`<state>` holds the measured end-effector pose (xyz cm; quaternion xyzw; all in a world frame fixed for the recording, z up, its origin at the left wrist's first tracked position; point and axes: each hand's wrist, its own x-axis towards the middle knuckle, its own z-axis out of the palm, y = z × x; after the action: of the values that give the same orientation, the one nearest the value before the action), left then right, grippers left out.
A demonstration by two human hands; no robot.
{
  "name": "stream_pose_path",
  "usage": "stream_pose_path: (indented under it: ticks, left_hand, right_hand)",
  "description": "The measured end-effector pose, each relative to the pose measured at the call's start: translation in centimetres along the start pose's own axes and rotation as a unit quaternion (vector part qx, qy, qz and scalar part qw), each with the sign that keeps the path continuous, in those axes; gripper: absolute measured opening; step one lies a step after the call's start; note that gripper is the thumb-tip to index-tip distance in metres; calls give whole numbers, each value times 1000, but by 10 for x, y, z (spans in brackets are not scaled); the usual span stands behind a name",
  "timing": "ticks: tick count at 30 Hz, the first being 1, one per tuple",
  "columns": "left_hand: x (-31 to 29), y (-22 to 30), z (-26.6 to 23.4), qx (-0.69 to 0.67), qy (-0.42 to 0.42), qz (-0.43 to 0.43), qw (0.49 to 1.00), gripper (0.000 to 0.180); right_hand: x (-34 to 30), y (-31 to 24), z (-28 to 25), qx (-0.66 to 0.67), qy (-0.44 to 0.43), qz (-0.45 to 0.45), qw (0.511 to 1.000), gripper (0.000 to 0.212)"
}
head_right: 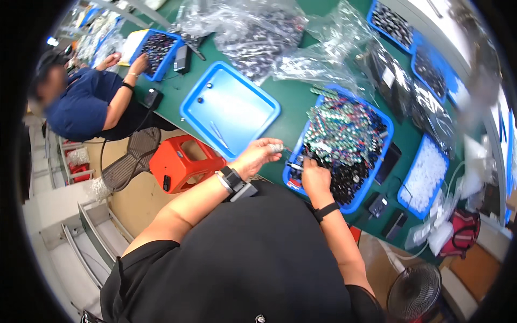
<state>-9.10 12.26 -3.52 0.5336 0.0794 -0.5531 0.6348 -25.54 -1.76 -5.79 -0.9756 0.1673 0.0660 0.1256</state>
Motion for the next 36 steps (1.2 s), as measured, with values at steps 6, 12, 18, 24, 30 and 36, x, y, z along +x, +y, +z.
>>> stream_pose_path:
  ticks: [6, 12, 18, 24, 30, 36]
  left_hand:
    - [0, -2, -11, -6, 23, 18, 1000, 24]
    - [-8, 6, -19, -17, 50, 8, 999, 26]
    - [-5, -1, -39, -58, 62, -12, 996, 24]
    - [-12, 5, -55, -91, 72, -15, 993, 24]
    - [-13, 3, -72, -85, 86, -17, 993, 24]
    - [-15, 1, -80, -80, 97, -33, 991, 22]
  right_hand:
    - [7, 1, 5, 32, -5, 27, 999, 22]
    - [7, -6, -28, 205, 28, 90, 974, 16]
    - [36, -10, -66, 338, -82, 151, 925, 19]
    - [69, -15, -61, 190, -194, 20, 962, 18]
    - [114, -48, -69, 267, -187, 30, 945, 15]
    - [141, -70, -57, 369, -254, 73, 891, 17]
